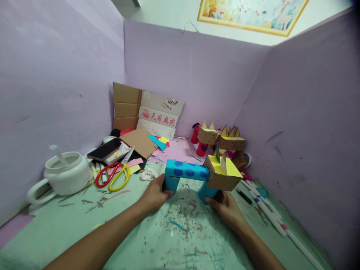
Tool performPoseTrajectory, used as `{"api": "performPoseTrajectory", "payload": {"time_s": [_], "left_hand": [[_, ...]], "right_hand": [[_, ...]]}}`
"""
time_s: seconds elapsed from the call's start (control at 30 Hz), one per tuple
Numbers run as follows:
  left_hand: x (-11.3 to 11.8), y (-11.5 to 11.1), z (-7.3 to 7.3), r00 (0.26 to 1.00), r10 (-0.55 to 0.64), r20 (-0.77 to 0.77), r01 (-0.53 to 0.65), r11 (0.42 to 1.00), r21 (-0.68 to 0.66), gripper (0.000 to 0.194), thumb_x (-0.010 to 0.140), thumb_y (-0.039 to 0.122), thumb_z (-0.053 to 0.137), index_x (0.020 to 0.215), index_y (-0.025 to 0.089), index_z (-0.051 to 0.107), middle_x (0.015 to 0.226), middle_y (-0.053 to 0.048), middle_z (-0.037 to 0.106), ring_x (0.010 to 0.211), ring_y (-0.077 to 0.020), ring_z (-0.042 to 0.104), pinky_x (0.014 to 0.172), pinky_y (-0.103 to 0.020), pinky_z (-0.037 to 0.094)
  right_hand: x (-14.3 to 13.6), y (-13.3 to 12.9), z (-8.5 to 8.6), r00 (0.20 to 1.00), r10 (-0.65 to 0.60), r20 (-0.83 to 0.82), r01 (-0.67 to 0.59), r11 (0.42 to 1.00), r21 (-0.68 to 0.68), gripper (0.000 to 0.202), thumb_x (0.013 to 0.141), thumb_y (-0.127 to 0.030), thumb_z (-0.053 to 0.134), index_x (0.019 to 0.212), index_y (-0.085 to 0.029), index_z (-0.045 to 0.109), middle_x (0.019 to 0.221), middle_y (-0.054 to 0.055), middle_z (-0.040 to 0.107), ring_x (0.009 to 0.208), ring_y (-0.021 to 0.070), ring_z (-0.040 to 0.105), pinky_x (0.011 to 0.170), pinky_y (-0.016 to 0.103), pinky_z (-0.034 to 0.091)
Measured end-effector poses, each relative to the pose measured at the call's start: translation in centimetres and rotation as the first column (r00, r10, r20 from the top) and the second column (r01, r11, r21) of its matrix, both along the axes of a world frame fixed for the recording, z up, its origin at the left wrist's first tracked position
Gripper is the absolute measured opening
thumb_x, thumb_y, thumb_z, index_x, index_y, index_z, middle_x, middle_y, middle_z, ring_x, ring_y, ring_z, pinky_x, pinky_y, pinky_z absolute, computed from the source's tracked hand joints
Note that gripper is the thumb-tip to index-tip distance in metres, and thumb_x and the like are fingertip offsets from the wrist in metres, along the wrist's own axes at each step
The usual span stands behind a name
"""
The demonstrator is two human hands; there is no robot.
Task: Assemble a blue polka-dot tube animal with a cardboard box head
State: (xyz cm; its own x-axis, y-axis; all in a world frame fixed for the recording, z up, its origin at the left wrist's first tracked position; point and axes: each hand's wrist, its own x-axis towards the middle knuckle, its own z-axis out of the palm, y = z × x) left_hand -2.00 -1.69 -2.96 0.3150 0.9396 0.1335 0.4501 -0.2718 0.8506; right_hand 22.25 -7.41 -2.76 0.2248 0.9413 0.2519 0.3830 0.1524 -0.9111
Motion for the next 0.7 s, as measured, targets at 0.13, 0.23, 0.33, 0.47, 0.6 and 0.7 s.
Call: {"api": "performPoseTrajectory", "payload": {"time_s": [0.13, 0.23, 0.33, 0.47, 0.6, 0.7], "left_hand": [[0.0, 0.0, -0.2, 1.000, -0.001, -0.001, 0.001, 1.000, 0.009, 0.018, 0.064, 0.020, 0.059, 0.080, 0.018, 0.051, 0.071, 0.002, 0.055, 0.067, -0.0153, 0.049, 0.059, -0.026, 0.036], [0.0, 0.0, -0.2, 1.000, 0.005, -0.018, -0.004, 1.000, 0.014, 0.018, 0.064, 0.022, 0.060, 0.079, 0.018, 0.051, 0.071, 0.001, 0.055, 0.067, -0.0157, 0.049, 0.059, -0.026, 0.036], [-0.1, -0.1, -0.1, 0.999, 0.010, -0.047, -0.010, 1.000, 0.013, 0.022, 0.062, 0.024, 0.061, 0.081, 0.018, 0.051, 0.073, 0.000, 0.056, 0.067, -0.0167, 0.049, 0.058, -0.026, 0.035], [-0.2, -0.2, 0.1, 0.996, 0.021, -0.082, -0.020, 1.000, 0.011, 0.026, 0.061, 0.026, 0.063, 0.083, 0.018, 0.051, 0.076, -0.002, 0.057, 0.069, -0.0184, 0.051, 0.058, -0.027, 0.035], [-0.2, -0.1, 0.0, 0.995, 0.020, -0.095, -0.018, 1.000, 0.017, 0.029, 0.060, 0.027, 0.064, 0.085, 0.019, 0.051, 0.078, -0.002, 0.058, 0.070, -0.0190, 0.051, 0.058, -0.028, 0.035], [-0.1, 0.0, -0.2, 0.995, 0.016, -0.098, -0.014, 1.000, 0.022, 0.030, 0.060, 0.025, 0.064, 0.086, 0.019, 0.050, 0.081, -0.002, 0.058, 0.073, -0.0196, 0.052, 0.059, -0.028, 0.036]], "right_hand": [[0.3, 0.2, -0.6, 0.998, 0.027, -0.056, -0.028, 0.999, -0.018, 0.031, 0.057, -0.029, 0.068, 0.085, -0.021, 0.057, 0.095, 0.009, 0.069, 0.092, 0.0320, 0.063, 0.078, 0.041, 0.052], [0.5, 0.2, -1.0, 0.997, 0.023, -0.068, -0.024, 1.000, -0.018, 0.035, 0.058, -0.031, 0.070, 0.089, -0.021, 0.056, 0.099, 0.010, 0.068, 0.095, 0.0319, 0.062, 0.081, 0.042, 0.051], [0.7, 0.2, -1.1, 0.999, 0.028, -0.034, -0.029, 0.999, -0.032, 0.036, 0.059, -0.031, 0.070, 0.090, -0.019, 0.056, 0.095, 0.010, 0.069, 0.090, 0.0315, 0.063, 0.078, 0.042, 0.051], [1.0, 0.1, -1.2, 0.999, 0.031, 0.037, -0.030, 0.999, -0.029, 0.036, 0.061, -0.032, 0.070, 0.092, -0.019, 0.057, 0.091, 0.009, 0.069, 0.087, 0.0306, 0.063, 0.077, 0.041, 0.052], [1.2, 0.2, -1.6, 0.994, 0.033, 0.107, -0.030, 0.999, -0.028, 0.039, 0.062, -0.035, 0.070, 0.095, -0.018, 0.057, 0.094, 0.010, 0.067, 0.088, 0.0306, 0.063, 0.077, 0.041, 0.052], [1.3, 0.3, -1.8, 0.988, 0.022, 0.152, -0.016, 0.999, -0.037, 0.037, 0.062, -0.035, 0.069, 0.092, -0.018, 0.057, 0.091, 0.009, 0.067, 0.084, 0.0300, 0.063, 0.074, 0.039, 0.052]]}}
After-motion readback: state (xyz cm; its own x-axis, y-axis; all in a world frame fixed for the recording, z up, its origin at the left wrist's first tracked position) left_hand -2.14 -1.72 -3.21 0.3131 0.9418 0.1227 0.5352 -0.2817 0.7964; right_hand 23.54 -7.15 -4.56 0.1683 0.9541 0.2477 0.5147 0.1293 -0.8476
